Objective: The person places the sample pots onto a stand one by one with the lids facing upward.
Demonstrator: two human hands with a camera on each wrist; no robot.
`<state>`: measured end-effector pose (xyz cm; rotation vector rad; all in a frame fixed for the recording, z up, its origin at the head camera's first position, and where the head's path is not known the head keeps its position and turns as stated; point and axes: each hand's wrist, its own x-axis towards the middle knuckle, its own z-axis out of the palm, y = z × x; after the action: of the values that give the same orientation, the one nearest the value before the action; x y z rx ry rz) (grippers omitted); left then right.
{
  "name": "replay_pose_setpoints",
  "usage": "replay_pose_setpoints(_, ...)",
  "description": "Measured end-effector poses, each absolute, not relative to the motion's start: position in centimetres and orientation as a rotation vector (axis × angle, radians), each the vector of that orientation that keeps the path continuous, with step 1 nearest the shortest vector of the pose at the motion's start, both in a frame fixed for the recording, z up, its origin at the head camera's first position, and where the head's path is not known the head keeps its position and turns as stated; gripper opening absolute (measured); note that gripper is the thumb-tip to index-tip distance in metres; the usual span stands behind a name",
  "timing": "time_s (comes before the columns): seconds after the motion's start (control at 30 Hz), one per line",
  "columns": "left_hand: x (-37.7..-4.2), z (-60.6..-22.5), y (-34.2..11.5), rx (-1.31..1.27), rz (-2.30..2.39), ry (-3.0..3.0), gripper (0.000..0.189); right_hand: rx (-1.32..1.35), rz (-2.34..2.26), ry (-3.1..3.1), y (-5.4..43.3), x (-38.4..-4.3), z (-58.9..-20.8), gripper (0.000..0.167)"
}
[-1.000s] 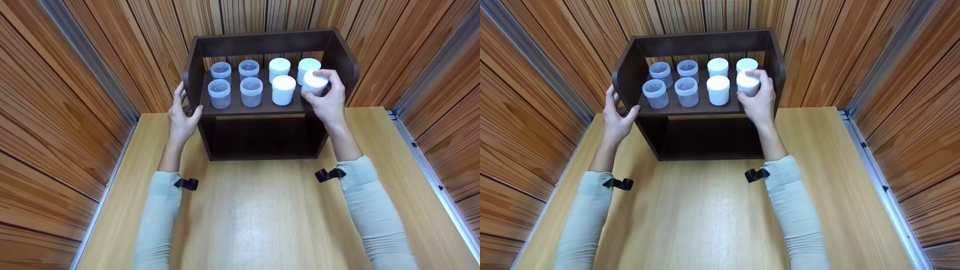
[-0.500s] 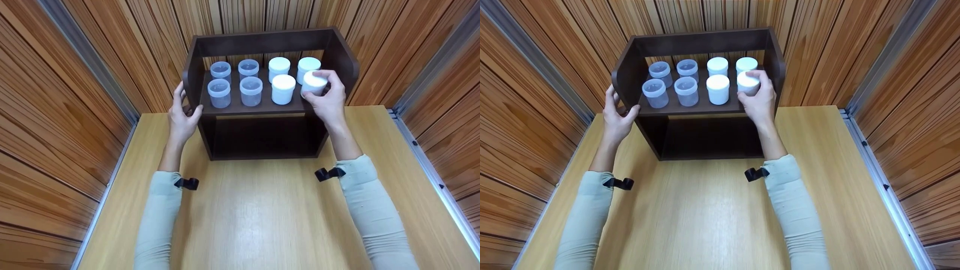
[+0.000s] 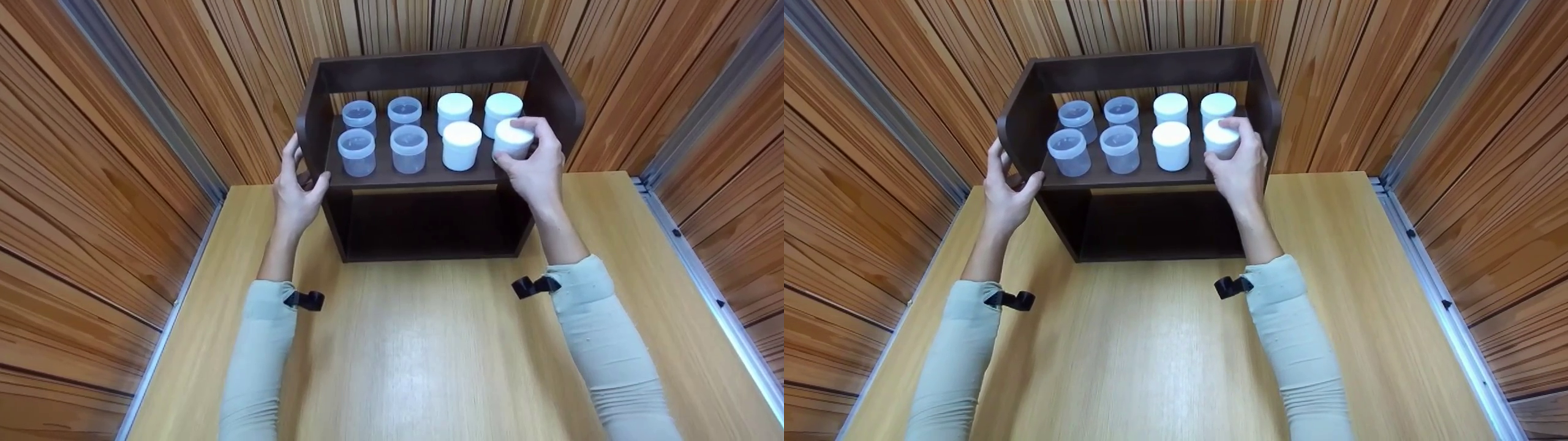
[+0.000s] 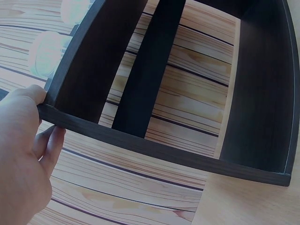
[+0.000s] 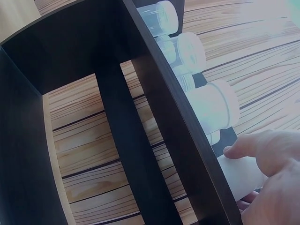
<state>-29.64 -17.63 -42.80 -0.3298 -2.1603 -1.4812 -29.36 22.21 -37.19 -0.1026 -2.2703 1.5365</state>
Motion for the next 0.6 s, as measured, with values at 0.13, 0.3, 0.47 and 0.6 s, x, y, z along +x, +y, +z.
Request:
replay_pose_setpoints(0.13, -29.7, -42.79, -17.64, -0.327, -1.48, -2.147, 0.077, -0.084, 1.496, -2.288, 22.12, -29.4, -37.34, 0.056)
replay_pose_setpoints(0.3, -29.8, -42.82, -17.67, -0.325, -1.473, -2.142, 0.077, -0.044, 1.483, -2.292, 22.15, -29.44, -37.53, 0.056)
replay_pose_setpoints(0.47, -29.83, -42.85, -17.7, -0.333, -1.476, -2.144, 0.076, -0.025, 1.486, -2.293, 22.11, -29.41, -37.53, 0.056)
replay_pose_setpoints(0.6, -29.84, -42.83, -17.69, -0.339, -1.477, -2.146, 0.076, -0.026, 1.48, -2.295, 22.11, -29.39, -37.47, 0.056)
